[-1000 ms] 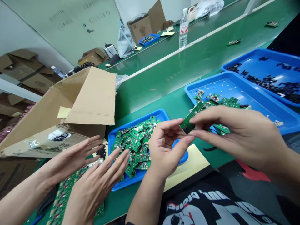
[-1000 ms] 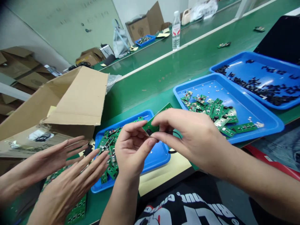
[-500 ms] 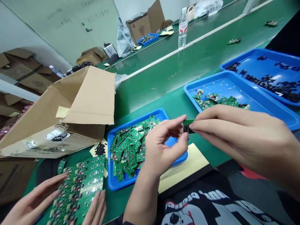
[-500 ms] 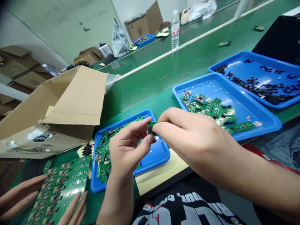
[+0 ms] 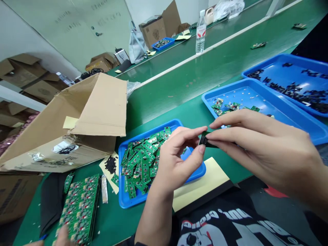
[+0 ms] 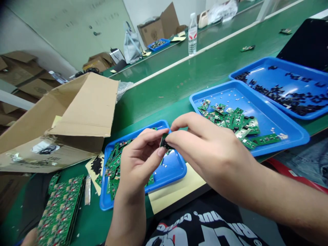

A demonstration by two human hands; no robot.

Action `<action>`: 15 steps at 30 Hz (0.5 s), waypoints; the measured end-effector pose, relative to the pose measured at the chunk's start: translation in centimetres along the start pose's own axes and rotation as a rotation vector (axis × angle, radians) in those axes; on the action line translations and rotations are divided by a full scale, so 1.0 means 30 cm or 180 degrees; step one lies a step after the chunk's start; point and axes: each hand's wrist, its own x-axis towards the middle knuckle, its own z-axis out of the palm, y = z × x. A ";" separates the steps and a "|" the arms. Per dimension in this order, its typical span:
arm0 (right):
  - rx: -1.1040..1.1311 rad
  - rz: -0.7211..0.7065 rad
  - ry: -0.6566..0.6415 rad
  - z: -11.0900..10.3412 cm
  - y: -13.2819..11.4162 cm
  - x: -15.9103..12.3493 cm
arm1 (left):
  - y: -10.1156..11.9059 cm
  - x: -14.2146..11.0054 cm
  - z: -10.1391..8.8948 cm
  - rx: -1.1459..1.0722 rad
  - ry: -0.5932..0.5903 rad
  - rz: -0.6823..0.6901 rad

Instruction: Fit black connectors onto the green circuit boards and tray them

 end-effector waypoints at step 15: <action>0.0256 -0.0153 -0.0101 0.014 0.033 -0.003 | -0.002 -0.023 0.020 0.0107 0.0346 -0.0271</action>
